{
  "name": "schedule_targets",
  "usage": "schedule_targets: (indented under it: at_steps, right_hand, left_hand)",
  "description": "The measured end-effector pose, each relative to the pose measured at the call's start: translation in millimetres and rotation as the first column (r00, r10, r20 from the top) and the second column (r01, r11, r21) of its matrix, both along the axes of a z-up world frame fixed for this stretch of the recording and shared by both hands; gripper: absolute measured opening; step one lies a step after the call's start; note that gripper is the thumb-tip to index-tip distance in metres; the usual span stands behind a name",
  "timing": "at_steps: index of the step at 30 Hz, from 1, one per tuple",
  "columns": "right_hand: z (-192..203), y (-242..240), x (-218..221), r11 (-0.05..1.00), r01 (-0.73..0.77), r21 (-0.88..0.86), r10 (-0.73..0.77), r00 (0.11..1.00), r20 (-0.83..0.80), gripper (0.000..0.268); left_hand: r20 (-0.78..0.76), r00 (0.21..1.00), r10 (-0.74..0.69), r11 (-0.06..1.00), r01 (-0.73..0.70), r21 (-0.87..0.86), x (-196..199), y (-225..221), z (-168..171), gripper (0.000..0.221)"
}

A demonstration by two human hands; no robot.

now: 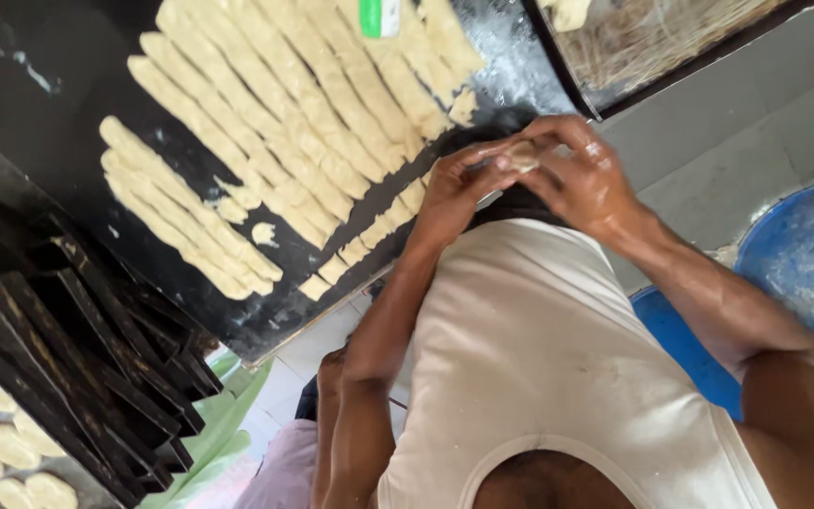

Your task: The person spreads a large mass of dough on a work table, flattens it by hand, and uses a scraper to cut the dough into long strips. They then cut the strips into small pieces and fold each piece individually, placing them on baking trays.

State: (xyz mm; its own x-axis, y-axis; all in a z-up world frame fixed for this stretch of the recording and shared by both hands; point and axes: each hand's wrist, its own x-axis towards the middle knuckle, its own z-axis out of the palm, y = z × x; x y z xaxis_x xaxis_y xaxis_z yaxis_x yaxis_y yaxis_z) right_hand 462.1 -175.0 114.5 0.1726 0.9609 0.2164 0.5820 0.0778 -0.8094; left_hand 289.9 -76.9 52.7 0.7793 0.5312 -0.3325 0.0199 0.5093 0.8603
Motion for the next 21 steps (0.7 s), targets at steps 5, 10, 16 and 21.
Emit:
schedule_targets:
  at_steps: [5, 10, 16, 21]
  right_hand:
    - [-33, -4, 106, 0.954, 0.142, -0.264, -0.217, 0.935, -0.281, 0.018]
    - [-63, 27, 162, 0.934, 0.106, -0.342, -0.142, 0.986, -0.082, 0.006]
    - [-69, 55, 124, 0.985, 0.065, -0.163, -0.074, 0.996, -0.053, 0.008]
    - [-28, 46, 96, 0.987, 0.156, 0.031, -0.159, 0.967, 0.202, 0.012]
  left_hand:
    - [-0.114, 0.99, -0.077, 0.616, 0.137, 0.776, 67, 35, 22, 0.047]
    - [-0.413, 0.908, 0.068, 0.002, 0.414, 0.91, 159, 84, -21, 0.044]
    - [-0.359, 0.915, 0.183, 0.276, 0.303, 0.912, 92, 94, -13, 0.037]
    - [-0.391, 0.845, 0.364, 0.27, 0.306, 0.913, -25, 49, 27, 0.034]
